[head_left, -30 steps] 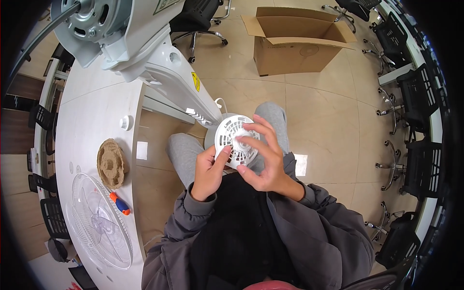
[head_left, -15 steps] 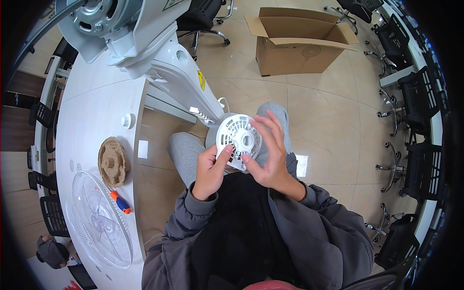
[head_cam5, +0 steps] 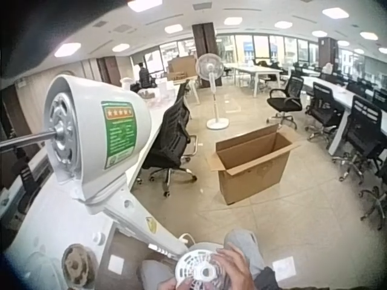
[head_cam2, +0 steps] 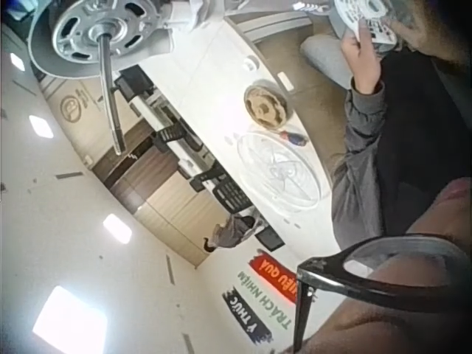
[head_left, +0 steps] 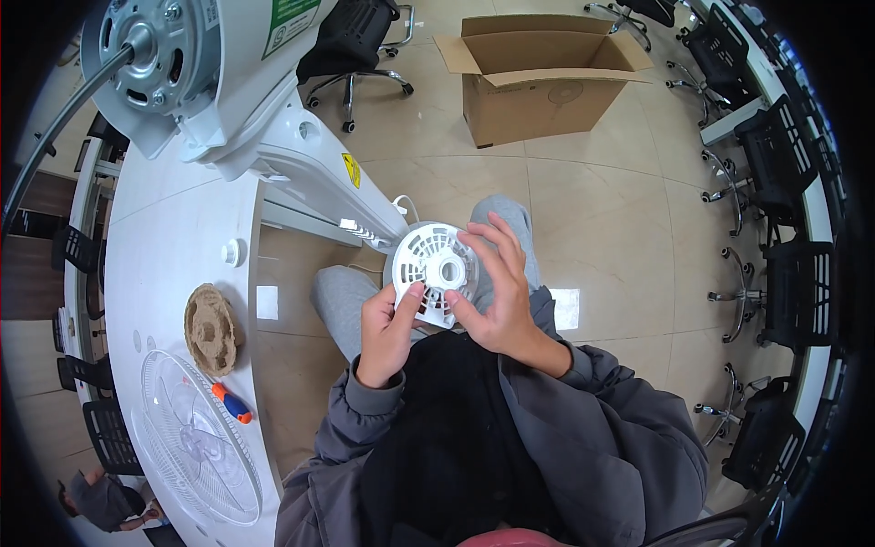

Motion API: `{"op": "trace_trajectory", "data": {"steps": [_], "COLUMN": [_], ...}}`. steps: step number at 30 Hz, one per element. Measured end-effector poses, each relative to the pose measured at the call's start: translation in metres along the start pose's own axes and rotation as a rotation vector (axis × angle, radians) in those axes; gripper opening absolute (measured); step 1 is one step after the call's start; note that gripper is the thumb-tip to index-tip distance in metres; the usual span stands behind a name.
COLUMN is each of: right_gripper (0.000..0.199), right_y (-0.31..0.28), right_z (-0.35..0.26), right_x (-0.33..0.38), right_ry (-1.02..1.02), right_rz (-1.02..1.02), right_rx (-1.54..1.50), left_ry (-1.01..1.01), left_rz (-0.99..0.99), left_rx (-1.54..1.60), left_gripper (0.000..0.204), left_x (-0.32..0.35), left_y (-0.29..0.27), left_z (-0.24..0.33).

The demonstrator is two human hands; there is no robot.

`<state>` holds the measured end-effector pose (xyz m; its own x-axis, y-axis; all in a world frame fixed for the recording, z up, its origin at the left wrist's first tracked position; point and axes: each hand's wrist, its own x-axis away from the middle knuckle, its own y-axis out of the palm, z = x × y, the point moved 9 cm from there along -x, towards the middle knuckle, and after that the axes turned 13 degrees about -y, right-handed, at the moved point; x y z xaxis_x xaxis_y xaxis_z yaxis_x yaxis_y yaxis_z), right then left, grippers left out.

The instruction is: Assemble a pedestal fan by attaching the motor head and fan guards.

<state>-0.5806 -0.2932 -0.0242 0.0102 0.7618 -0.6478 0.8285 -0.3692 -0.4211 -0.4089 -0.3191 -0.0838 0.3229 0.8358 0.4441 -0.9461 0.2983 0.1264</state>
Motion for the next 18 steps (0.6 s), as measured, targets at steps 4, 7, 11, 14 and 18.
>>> {"op": "trace_trajectory", "data": {"steps": [4,7,11,14,18], "right_gripper": [0.069,0.068,0.066,0.067,0.07], "right_y": [0.01,0.014,0.006,0.008,0.017], "right_z": [-0.01,-0.02,-0.006,-0.005,-0.02], "right_x": [0.001,-0.001,-0.002,-0.001,0.0], "right_ry": [-0.07,-0.144,-0.038,-0.033,-0.145], "right_rz": [-0.09,-0.102,-0.02,-0.057,-0.1], "right_rx": [-0.054,-0.158,-0.081,-0.018,-0.132], "left_ry": [-0.001,0.006,0.0,0.003,-0.02], "left_rz": [0.006,-0.024,0.013,0.013,-0.028], "left_rx": [-0.01,0.071,-0.003,-0.013,0.059], "left_gripper": [0.028,0.028,0.027,0.027,0.027], "left_x": [-0.001,-0.001,-0.002,-0.003,-0.004], "left_y": [0.001,0.003,-0.003,-0.003,0.0], "left_z": [-0.001,-0.002,-0.002,-0.002,-0.005]}}
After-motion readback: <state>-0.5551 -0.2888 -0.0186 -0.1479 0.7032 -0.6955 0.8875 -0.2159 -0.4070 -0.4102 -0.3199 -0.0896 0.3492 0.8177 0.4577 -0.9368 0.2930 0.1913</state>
